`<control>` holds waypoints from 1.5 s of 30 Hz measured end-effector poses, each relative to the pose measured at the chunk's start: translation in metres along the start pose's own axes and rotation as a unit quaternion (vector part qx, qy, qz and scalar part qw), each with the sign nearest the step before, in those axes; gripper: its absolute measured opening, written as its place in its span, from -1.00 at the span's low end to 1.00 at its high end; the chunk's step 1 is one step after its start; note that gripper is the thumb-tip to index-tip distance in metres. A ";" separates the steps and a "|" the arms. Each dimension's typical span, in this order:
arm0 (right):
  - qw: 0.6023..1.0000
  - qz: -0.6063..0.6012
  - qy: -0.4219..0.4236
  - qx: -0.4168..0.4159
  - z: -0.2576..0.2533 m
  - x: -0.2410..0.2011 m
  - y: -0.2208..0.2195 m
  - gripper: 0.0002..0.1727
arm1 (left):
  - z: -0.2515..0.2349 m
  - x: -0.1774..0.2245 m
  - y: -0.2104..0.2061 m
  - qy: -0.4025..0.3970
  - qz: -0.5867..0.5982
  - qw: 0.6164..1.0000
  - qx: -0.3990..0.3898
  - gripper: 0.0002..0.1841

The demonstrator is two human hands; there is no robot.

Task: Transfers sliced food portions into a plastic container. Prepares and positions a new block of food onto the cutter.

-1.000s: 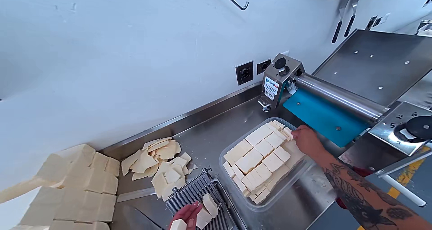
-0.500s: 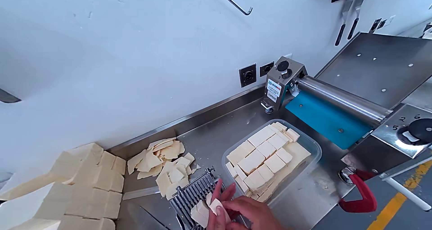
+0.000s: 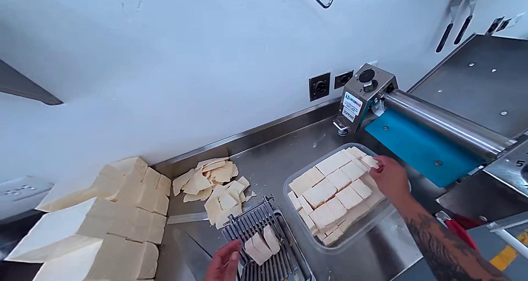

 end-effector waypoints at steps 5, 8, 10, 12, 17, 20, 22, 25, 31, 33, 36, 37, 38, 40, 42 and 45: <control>0.999 0.024 0.030 -0.015 -0.012 0.009 -0.015 -0.79 | 0.004 -0.015 0.020 0.038 -0.020 0.998 0.049 -0.65; 0.995 0.052 0.065 -0.046 -0.008 0.005 -0.021 -0.76 | 0.001 -0.021 0.020 0.047 -0.063 0.996 0.044 -0.65; 0.992 0.072 0.091 -0.052 -0.002 -0.004 -0.014 -0.68 | -0.002 -0.025 0.012 0.066 -0.101 0.993 0.011 -0.64; 0.990 0.042 0.130 -0.043 0.021 -0.045 -0.004 -0.65 | -0.008 -0.028 0.001 0.084 -0.149 0.985 -0.033 -0.57; 0.902 -0.033 0.160 -0.400 0.166 -0.171 -0.078 -0.58 | -0.017 -0.038 -0.015 0.158 -0.209 0.960 -0.102 -0.42; 0.831 0.035 0.163 -0.530 0.214 -0.198 -0.118 -0.41 | -0.019 -0.042 -0.013 0.188 -0.161 0.966 -0.080 -0.42; 0.820 0.047 0.171 -0.544 0.223 -0.207 -0.130 -0.43 | -0.016 -0.046 -0.012 0.207 -0.122 0.968 -0.074 -0.45; 0.818 0.021 0.166 -0.551 0.224 -0.211 -0.133 -0.38 | -0.010 -0.051 -0.016 0.216 -0.033 0.973 -0.068 -0.57; 0.846 0.014 0.143 -0.513 0.223 -0.213 -0.121 -0.01 | -0.003 -0.025 -0.008 0.172 0.014 0.984 -0.049 -0.65; 0.869 -0.011 0.119 -0.481 0.218 -0.214 -0.114 0.02 | 0.006 0.004 -0.010 0.130 -0.023 0.990 -0.052 -0.63; 0.890 -0.053 0.072 -0.448 0.214 -0.212 -0.105 0.01 | 0.021 0.040 -0.023 0.051 -0.095 0.991 -0.074 -0.54; 0.893 -0.067 0.064 -0.441 0.214 -0.211 -0.103 0.02 | 0.026 0.049 -0.030 0.021 -0.124 0.989 -0.082 -0.48; 0.899 -0.084 0.059 -0.425 0.214 -0.209 -0.101 0.04 | 0.031 0.057 -0.036 -0.008 -0.148 0.985 -0.089 -0.43; 0.914 -0.124 0.038 -0.386 0.210 -0.203 -0.096 0.09 | 0.041 0.072 -0.049 -0.068 -0.183 0.975 -0.107 -0.38; 0.920 -0.178 0.020 -0.349 0.204 -0.197 -0.090 0.05 | 0.049 0.086 -0.060 -0.122 -0.206 0.961 -0.136 -0.34; 0.911 -0.233 -0.010 -0.340 0.193 -0.185 -0.079 -0.02 | 0.052 0.094 -0.072 -0.158 -0.147 0.957 -0.192 -0.23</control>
Point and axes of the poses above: each hand's wrist, its own z-axis away from the middle knuckle, its own y-axis out of the back of the hand, x = y × z, the point moved 9 cm from there along -z, towards the middle knuckle, and after that the axes turned 8 degrees about x, right-handed, at the moved point
